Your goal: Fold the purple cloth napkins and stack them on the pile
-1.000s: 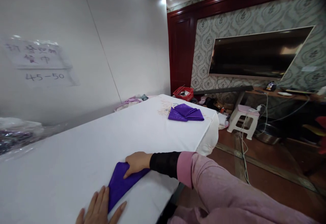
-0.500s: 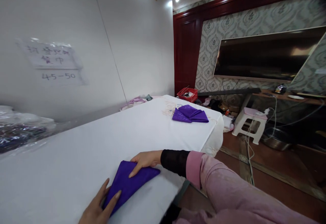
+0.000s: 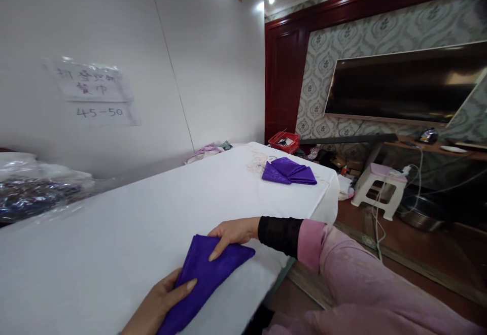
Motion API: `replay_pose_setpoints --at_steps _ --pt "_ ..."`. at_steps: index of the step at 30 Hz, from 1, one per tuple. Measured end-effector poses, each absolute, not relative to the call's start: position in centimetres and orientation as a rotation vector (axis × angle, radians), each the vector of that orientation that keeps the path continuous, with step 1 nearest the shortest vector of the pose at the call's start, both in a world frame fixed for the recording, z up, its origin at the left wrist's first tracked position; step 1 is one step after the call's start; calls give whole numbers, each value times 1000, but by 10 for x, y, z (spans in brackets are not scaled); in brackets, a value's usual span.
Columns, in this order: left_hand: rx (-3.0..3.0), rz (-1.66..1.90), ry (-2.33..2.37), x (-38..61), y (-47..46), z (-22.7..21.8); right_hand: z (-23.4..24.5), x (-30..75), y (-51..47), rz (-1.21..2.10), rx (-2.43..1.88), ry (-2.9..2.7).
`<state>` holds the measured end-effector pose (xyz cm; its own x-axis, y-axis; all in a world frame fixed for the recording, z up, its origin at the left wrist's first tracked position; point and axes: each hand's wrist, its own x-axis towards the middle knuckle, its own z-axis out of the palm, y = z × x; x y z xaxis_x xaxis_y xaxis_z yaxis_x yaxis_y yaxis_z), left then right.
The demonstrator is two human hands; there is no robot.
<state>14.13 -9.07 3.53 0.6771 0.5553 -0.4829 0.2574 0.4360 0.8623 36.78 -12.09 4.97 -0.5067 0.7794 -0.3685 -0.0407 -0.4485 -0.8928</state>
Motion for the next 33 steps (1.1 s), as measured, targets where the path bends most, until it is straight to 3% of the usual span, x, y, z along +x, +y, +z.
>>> replay_pose_setpoints --at_steps 14,26,33 --pt "1269 162 758 159 -81 34 30 375 -131 1940 -1139 -994" --pt "761 709 943 162 -53 27 20 350 -137 1588 -1006 -517" --pt "470 730 731 171 -66 27 30 332 -124 1335 -909 -485"
